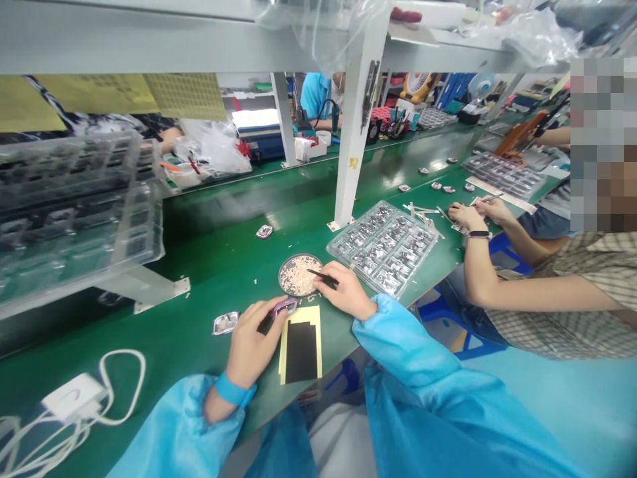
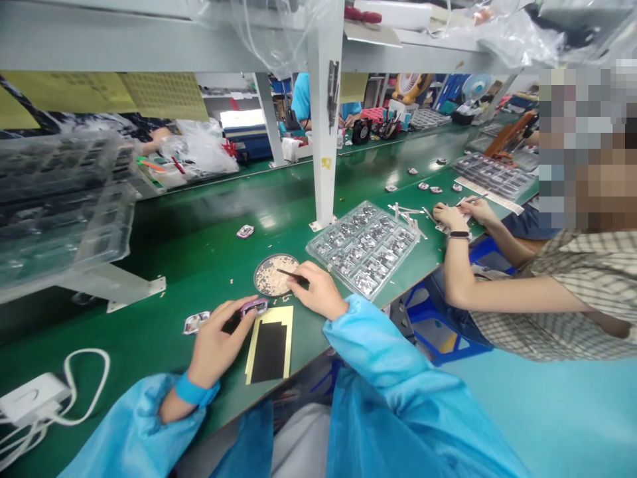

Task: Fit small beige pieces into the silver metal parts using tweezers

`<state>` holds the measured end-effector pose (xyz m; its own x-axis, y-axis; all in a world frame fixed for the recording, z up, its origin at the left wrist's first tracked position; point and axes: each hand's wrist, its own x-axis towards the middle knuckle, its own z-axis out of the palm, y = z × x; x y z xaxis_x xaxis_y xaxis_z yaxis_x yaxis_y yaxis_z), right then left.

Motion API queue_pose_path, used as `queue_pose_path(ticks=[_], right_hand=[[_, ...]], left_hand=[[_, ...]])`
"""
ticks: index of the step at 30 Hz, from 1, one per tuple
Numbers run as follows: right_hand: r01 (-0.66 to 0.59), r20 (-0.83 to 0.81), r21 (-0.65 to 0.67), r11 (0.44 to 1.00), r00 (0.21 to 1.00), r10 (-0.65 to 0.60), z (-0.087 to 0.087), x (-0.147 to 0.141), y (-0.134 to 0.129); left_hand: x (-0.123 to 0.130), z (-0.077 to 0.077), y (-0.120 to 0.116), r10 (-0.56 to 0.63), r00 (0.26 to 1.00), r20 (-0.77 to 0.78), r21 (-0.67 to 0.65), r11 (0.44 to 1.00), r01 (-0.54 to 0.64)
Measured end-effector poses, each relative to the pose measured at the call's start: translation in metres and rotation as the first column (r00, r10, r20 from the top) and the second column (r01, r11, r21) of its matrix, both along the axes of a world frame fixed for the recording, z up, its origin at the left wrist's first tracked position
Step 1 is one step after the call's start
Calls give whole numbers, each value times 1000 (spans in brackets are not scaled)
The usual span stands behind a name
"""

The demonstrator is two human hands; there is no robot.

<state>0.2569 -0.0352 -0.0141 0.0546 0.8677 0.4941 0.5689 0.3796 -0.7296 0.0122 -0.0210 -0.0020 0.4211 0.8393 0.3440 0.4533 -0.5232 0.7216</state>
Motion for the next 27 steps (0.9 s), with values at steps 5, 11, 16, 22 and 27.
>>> queue_pose_path(ticks=[5,11,16,22,27], right_hand=[[81,62,-87,993,995,-75,-7,3,0],[74,16,-102,992,997,-73,-4,7,-2],[65,-65,-121,990,995,-74,0,7,-10],[43,-207,-142,989,976,-73,7,6,-19],[6,-226,-93,996,974,-27,12,12,-24]], left_hand=[[0,-3,2,2,1000,-18,-9,1000,-2],[4,-5,1,29,999,-40,-33,999,-31],[-11,18,35,52,987,-153,84,996,-39],[-48,40,147,118,886,-447,-74,983,-168],[-32,27,200,348,706,-617,177,935,-306]])
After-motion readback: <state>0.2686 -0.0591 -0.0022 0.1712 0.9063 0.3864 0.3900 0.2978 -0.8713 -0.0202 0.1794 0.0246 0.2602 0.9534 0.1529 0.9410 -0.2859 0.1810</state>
